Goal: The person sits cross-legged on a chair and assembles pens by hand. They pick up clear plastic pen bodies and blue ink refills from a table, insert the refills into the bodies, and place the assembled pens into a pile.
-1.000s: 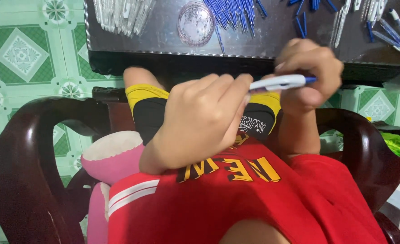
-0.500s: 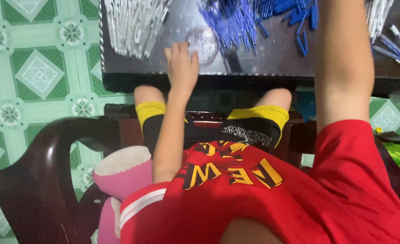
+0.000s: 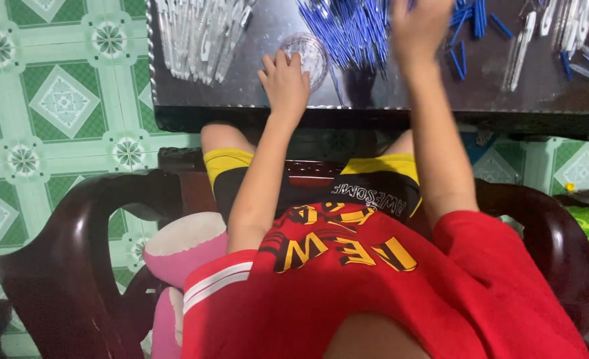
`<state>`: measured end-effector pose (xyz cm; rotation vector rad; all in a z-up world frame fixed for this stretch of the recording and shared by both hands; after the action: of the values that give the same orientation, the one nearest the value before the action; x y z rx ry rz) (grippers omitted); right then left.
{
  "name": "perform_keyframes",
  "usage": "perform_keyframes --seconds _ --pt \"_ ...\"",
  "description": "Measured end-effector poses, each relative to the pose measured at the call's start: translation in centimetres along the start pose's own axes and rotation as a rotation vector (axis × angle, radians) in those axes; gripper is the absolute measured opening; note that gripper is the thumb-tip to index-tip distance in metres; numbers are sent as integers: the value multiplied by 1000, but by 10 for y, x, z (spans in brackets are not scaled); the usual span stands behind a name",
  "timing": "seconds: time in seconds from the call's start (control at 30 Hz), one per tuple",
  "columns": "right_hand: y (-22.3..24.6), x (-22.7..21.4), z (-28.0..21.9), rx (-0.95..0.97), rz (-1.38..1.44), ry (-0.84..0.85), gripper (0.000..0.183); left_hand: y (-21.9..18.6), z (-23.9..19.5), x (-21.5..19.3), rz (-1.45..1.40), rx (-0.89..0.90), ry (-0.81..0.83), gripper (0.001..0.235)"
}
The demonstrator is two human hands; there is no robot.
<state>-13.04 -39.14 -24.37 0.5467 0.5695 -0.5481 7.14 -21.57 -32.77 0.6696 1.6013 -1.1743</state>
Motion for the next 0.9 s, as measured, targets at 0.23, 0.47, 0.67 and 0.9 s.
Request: perform_keyframes --seconds 0.23,0.47,0.67,0.9 --pt "41 44 -83 212 -235 715 32 -2 5 6 -7 55 -103 11" --pt "40 38 -84 116 -176 442 14 4 4 -1 -164 8 -86 10" --pt "34 26 -86 206 -140 409 14 2 -5 -28 -271 -75 -171 13" --pt "45 11 -91 336 78 347 17 -6 -28 -36 -450 -59 -322 6"
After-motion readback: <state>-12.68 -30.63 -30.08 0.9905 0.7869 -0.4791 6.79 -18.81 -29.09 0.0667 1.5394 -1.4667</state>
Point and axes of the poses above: each hand's wrist, its own z-axis towards the middle knuckle, its own x-axis out of the palm, y = z × x, the point moved 4 cm from there along z, towards the middle knuckle, and after that the axes turned 8 degrees about y, right-handed, at the moved point
